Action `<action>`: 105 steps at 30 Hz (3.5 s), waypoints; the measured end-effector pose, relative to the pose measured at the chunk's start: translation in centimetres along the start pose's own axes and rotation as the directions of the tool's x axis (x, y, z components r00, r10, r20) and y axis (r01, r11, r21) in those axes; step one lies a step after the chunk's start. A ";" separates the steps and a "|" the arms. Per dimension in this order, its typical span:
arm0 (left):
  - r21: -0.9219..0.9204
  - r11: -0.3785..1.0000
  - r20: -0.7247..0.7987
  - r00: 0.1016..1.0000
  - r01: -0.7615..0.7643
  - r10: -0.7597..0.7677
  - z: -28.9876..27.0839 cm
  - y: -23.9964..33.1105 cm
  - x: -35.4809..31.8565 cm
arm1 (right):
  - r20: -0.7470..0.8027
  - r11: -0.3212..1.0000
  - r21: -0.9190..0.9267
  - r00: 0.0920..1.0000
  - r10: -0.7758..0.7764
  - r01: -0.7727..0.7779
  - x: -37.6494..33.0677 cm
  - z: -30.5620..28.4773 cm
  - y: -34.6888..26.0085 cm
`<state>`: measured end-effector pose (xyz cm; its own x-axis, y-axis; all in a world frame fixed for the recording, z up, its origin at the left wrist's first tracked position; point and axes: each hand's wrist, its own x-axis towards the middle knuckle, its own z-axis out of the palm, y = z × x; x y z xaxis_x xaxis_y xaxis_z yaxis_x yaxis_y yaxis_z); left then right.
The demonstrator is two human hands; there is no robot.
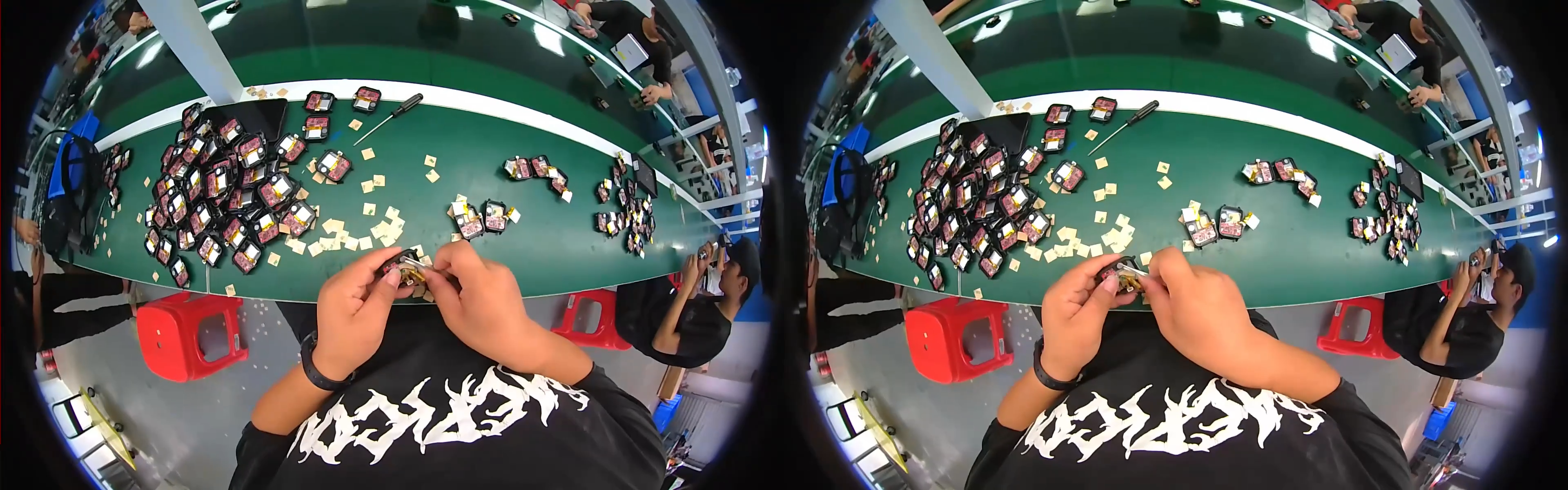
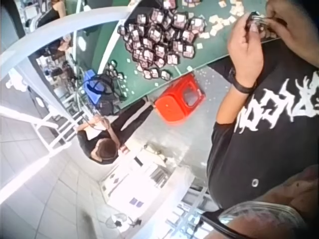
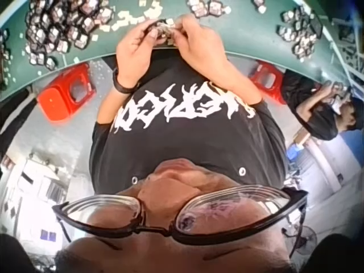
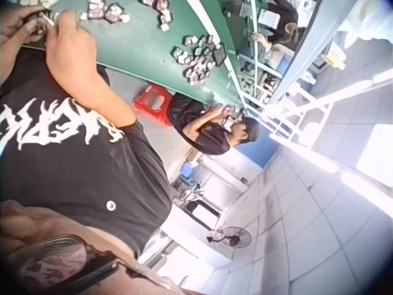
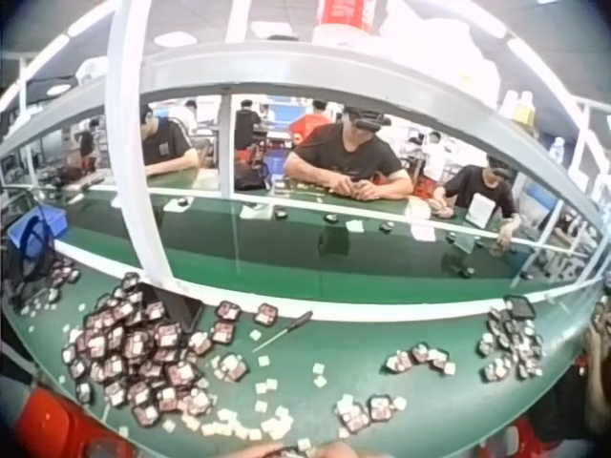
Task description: The person is assembling electronic components by attaching small yellow stickers to square modules.
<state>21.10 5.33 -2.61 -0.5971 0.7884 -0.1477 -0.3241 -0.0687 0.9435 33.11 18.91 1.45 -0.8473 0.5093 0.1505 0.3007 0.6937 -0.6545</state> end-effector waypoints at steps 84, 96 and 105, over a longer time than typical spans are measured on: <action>-0.312 0.947 -0.015 0.997 0.073 -0.081 0.2 -2.0 0.5 | 0.119 0.907 0.420 0.993 -0.018 -0.034 1.0 0.5 2.0; -0.296 0.955 -0.034 0.999 -0.024 0.014 0.1 -2.9 0.5 | 0.180 0.671 0.714 0.979 0.098 -0.199 0.6 1.5 2.5; -0.329 0.944 -0.071 0.997 -0.018 -0.006 0.2 -2.9 0.8 | 0.176 0.915 0.402 0.984 -0.027 -0.046 1.0 1.3 3.4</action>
<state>21.76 6.28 -5.36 -0.6458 0.7434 -0.1740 -0.5369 -0.2802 0.7958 32.67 21.09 -1.57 -0.9189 0.3929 0.0357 0.1386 0.4063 -0.9032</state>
